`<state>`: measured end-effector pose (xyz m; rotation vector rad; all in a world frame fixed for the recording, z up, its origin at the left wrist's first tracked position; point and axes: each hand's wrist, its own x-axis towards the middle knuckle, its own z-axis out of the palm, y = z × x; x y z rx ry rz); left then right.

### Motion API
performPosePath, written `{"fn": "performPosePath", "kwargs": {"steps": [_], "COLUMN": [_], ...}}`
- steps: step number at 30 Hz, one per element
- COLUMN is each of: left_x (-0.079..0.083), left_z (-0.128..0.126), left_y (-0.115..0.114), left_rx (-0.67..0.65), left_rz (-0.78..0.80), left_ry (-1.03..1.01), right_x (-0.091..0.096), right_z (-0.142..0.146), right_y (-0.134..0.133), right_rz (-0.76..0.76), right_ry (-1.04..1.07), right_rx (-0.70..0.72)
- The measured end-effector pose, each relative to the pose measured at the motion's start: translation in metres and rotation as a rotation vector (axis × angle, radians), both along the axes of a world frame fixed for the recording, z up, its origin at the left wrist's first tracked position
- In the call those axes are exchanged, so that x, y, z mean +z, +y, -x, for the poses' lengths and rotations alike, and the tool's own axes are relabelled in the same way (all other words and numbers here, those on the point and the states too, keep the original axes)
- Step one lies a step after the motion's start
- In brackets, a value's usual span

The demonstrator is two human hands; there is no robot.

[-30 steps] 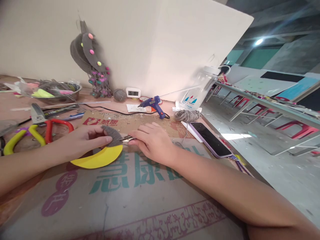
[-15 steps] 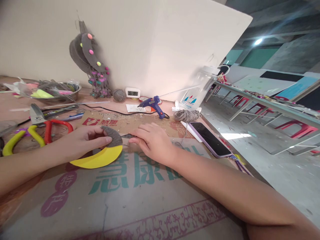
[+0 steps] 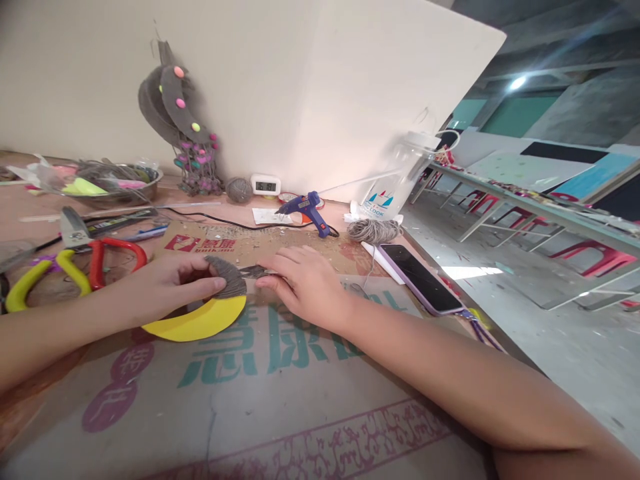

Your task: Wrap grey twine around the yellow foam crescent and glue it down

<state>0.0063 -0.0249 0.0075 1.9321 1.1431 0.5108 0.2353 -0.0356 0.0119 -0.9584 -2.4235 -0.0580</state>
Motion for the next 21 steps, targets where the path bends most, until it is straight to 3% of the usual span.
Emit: {"fn": "performPosePath", "kwargs": {"steps": [5,7,16,21], "left_x": [0.003,0.005,0.003,0.0], "left_z": [-0.001,-0.002,-0.005,-0.005], "left_y": [-0.001,-0.002,-0.004,-0.001], "left_rx": [-0.017,-0.013,0.06,0.012], "left_rz": [-0.007,-0.049,-0.103,-0.165], "left_ry": [-0.003,0.004,0.062,0.119], "right_x": [-0.003,-0.003,0.0,-0.002], "right_z": [0.009,0.013,0.019,0.02], "right_y": [-0.004,-0.004,-0.004,-0.005], "right_rz": [0.53,0.653,0.746,0.772], "right_ry": [0.321,0.363,0.362,0.347], "right_rx": [-0.045,-0.054,-0.03,-0.019]}}
